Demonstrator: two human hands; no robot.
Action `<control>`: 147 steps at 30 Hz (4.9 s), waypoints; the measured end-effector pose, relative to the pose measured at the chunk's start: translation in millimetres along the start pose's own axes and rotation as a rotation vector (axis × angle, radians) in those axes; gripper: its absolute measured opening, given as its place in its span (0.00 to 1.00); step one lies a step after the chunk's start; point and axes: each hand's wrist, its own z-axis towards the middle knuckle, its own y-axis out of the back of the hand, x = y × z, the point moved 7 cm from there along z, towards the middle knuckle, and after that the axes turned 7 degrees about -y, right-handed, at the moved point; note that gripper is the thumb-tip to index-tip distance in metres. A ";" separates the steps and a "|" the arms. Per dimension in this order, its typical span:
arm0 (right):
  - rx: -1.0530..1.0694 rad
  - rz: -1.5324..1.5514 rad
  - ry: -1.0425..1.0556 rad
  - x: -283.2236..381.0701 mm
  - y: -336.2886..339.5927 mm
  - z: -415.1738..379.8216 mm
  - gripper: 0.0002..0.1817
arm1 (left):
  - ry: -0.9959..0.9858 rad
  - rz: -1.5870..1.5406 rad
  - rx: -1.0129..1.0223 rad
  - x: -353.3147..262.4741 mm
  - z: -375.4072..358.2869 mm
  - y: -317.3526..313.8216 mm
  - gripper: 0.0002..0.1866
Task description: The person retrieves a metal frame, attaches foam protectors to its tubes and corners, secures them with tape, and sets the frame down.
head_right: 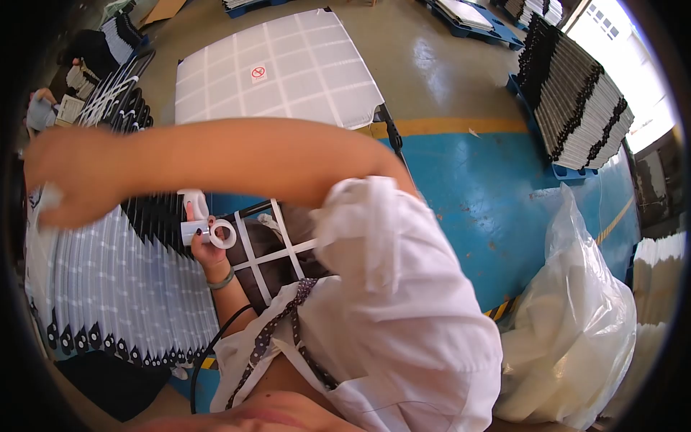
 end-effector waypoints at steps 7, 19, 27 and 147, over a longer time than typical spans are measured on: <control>-0.404 -0.807 -0.320 89.7 286.0 -55.9 0.16 | -0.081 0.036 0.029 -4.8 -4.0 -27.8 0.41; -0.484 -1.543 -0.909 204.8 448.6 -161.4 0.20 | -0.047 0.009 0.006 12.3 7.5 -20.3 0.44; -0.292 -1.313 -0.866 114.1 361.7 -158.5 0.23 | -0.016 -0.010 0.021 8.4 10.3 -16.1 0.41; -0.075 -0.236 -0.620 -180.5 -0.7 -252.3 0.23 | -0.598 0.950 -0.853 -118.6 26.4 71.2 0.18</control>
